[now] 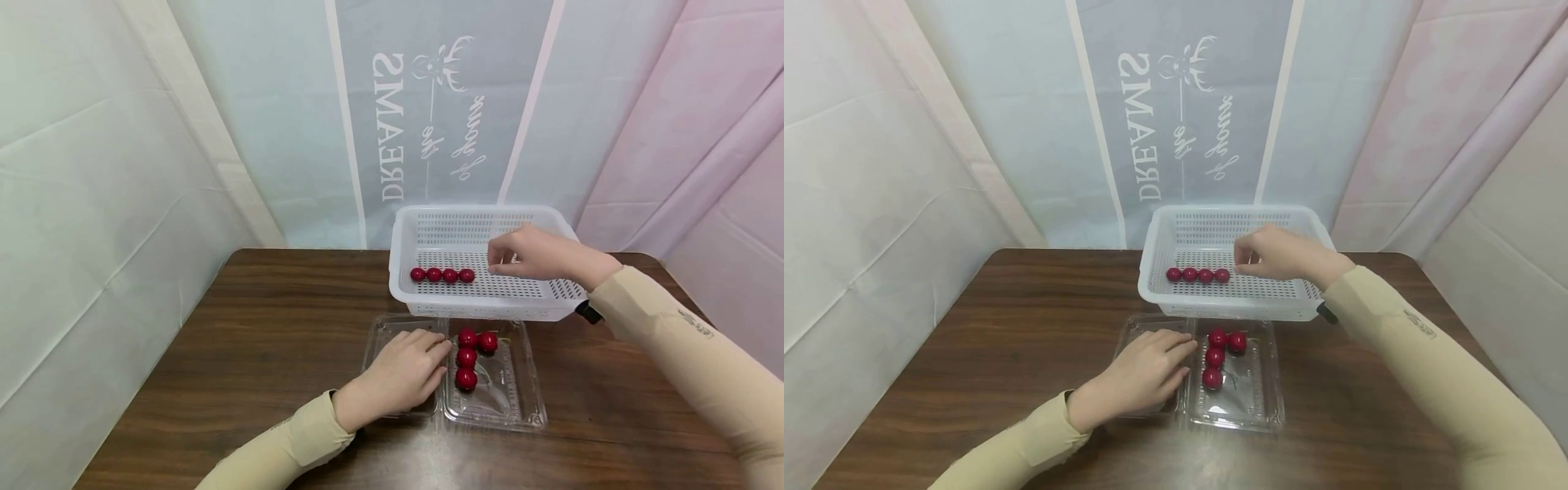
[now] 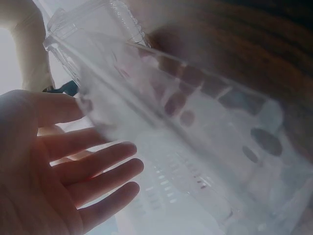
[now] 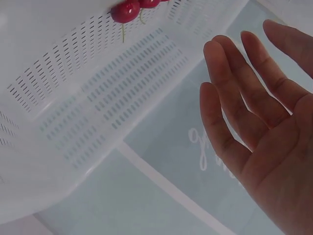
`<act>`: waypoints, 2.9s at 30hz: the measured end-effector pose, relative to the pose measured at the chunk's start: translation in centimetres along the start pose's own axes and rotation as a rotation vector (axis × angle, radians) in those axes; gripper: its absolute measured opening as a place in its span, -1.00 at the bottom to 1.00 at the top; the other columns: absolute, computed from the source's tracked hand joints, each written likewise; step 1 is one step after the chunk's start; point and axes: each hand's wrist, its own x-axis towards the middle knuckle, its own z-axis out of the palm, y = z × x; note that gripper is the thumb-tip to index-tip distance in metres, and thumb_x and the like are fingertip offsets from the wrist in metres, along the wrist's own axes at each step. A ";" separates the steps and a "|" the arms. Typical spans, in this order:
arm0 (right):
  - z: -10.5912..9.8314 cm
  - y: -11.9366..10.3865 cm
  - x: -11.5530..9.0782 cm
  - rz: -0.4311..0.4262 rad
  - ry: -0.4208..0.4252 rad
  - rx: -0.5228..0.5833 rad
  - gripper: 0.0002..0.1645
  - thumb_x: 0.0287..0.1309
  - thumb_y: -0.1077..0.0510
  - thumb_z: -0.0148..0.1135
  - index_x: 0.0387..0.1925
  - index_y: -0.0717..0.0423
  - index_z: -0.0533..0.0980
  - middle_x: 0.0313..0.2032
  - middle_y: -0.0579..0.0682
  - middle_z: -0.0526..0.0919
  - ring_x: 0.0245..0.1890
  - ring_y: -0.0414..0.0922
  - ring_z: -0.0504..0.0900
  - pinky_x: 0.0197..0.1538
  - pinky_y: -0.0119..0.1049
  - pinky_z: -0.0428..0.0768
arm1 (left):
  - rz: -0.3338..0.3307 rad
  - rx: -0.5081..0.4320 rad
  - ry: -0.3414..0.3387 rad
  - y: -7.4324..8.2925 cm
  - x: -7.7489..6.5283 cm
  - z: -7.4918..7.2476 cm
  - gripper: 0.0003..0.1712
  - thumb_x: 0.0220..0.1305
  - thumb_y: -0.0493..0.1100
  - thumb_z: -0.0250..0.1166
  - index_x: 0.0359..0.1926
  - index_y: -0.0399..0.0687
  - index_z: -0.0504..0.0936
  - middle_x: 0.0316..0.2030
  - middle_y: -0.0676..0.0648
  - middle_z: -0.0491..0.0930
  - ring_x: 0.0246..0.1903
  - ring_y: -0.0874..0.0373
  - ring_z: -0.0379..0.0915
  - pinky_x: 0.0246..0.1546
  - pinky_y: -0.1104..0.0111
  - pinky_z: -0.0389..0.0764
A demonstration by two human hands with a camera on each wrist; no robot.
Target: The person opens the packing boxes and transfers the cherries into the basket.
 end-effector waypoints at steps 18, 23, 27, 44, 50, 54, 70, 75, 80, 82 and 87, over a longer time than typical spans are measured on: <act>0.3 -1.9 -3.1 -0.166 0.169 -0.003 -0.82 0.07 0.20 0.32 -0.47 -0.17 0.52 -0.49 -0.40 0.56 -0.44 -0.46 0.56 -0.33 -0.32 0.58 | 0.000 -0.001 0.004 0.1 -0.2 0.0 -0.61 0.23 0.00 0.22 0.03 -0.03 0.61 -0.01 0.00 0.60 0.02 0.15 0.49 -0.08 0.31 0.52; 0.6 -2.6 -4.2 -0.171 0.183 0.000 -0.89 0.09 0.18 0.31 -0.43 -0.13 0.55 -0.45 -0.40 0.57 -0.43 -0.47 0.53 -0.36 -0.39 0.55 | 0.004 -0.007 0.009 0.1 -0.1 0.1 -0.61 0.22 -0.01 0.24 0.03 -0.05 0.61 -0.02 -0.01 0.61 0.01 0.14 0.49 -0.08 0.30 0.53; 0.9 -3.2 -4.9 -0.176 0.197 -0.019 -0.88 0.07 0.16 0.32 -0.40 -0.14 0.55 -0.42 -0.40 0.56 -0.42 -0.49 0.49 -0.35 -0.43 0.53 | 0.006 -0.007 0.008 0.1 -0.1 0.1 -0.61 0.23 0.00 0.23 0.03 -0.06 0.61 -0.02 -0.02 0.60 0.01 0.14 0.49 -0.08 0.29 0.53; 2.9 -5.0 -7.0 -0.233 0.281 -0.032 -0.75 -0.08 0.20 0.41 -0.37 -0.16 0.52 -0.40 -0.36 0.57 -0.40 -0.44 0.51 -0.30 -0.60 0.42 | 0.008 -0.006 0.009 0.1 0.1 -0.1 -0.61 0.24 -0.01 0.22 0.04 -0.06 0.61 -0.01 -0.02 0.60 0.02 0.14 0.49 -0.06 0.29 0.53; 3.8 -5.3 -7.2 -0.204 0.265 0.006 -0.74 -0.05 0.20 0.40 -0.36 -0.21 0.52 -0.40 -0.40 0.54 -0.41 -0.42 0.52 -0.32 -0.52 0.47 | 0.014 -0.001 0.017 0.0 0.1 0.0 -0.61 0.24 0.00 0.22 0.03 -0.06 0.62 -0.01 -0.02 0.60 0.02 0.13 0.49 -0.07 0.29 0.53; 4.4 -5.3 -7.2 -0.199 0.239 0.033 -0.76 -0.03 0.20 0.38 -0.35 -0.18 0.53 -0.39 -0.34 0.58 -0.38 -0.38 0.55 -0.32 -0.44 0.53 | 0.016 0.003 0.015 0.0 0.1 0.0 -0.61 0.24 0.01 0.21 0.02 -0.07 0.62 -0.02 -0.03 0.61 0.01 0.13 0.49 -0.07 0.29 0.53; 6.8 -5.3 -6.5 -0.234 0.186 0.089 -0.81 0.02 0.20 0.34 -0.32 -0.11 0.54 -0.38 -0.28 0.61 -0.37 -0.37 0.56 -0.31 -0.40 0.57 | 0.013 0.000 0.017 -0.1 0.1 0.0 -0.61 0.24 0.01 0.21 0.02 -0.04 0.62 -0.01 -0.01 0.60 0.02 0.15 0.49 -0.08 0.31 0.53; 7.4 -5.6 -6.0 -0.248 0.179 0.092 -0.84 0.00 0.18 0.36 -0.36 -0.09 0.54 -0.40 -0.31 0.57 -0.39 -0.39 0.53 -0.31 -0.45 0.55 | 0.011 0.001 0.012 -0.1 0.1 -0.1 -0.61 0.24 0.01 0.20 0.03 -0.04 0.61 -0.01 -0.01 0.60 0.02 0.14 0.49 -0.07 0.29 0.53; 8.0 -5.9 -5.3 -0.281 0.165 0.114 -0.86 0.02 0.15 0.36 -0.41 -0.11 0.52 -0.44 -0.31 0.55 -0.43 -0.36 0.54 -0.34 -0.50 0.53 | 0.010 0.003 0.010 -0.1 0.1 -0.2 -0.61 0.25 0.01 0.20 0.03 -0.04 0.61 -0.01 -0.01 0.60 0.02 0.14 0.49 -0.08 0.30 0.53; 8.2 -6.0 -5.1 -0.279 0.155 0.126 -0.85 0.02 0.16 0.36 -0.43 -0.12 0.51 -0.45 -0.32 0.53 -0.45 -0.36 0.55 -0.36 -0.49 0.54 | 0.009 0.005 0.009 -0.1 0.1 -0.2 -0.61 0.25 0.01 0.20 0.03 -0.04 0.61 -0.01 0.00 0.60 0.02 0.15 0.48 -0.08 0.30 0.52; 8.6 -6.3 -4.9 -0.242 0.097 0.134 -0.85 0.01 0.14 0.37 -0.42 -0.11 0.52 -0.44 -0.31 0.56 -0.43 -0.34 0.58 -0.34 -0.43 0.58 | 0.010 0.009 0.005 -0.1 0.1 -0.2 -0.61 0.25 0.02 0.19 0.03 -0.04 0.61 -0.01 0.00 0.59 0.03 0.15 0.48 -0.07 0.31 0.51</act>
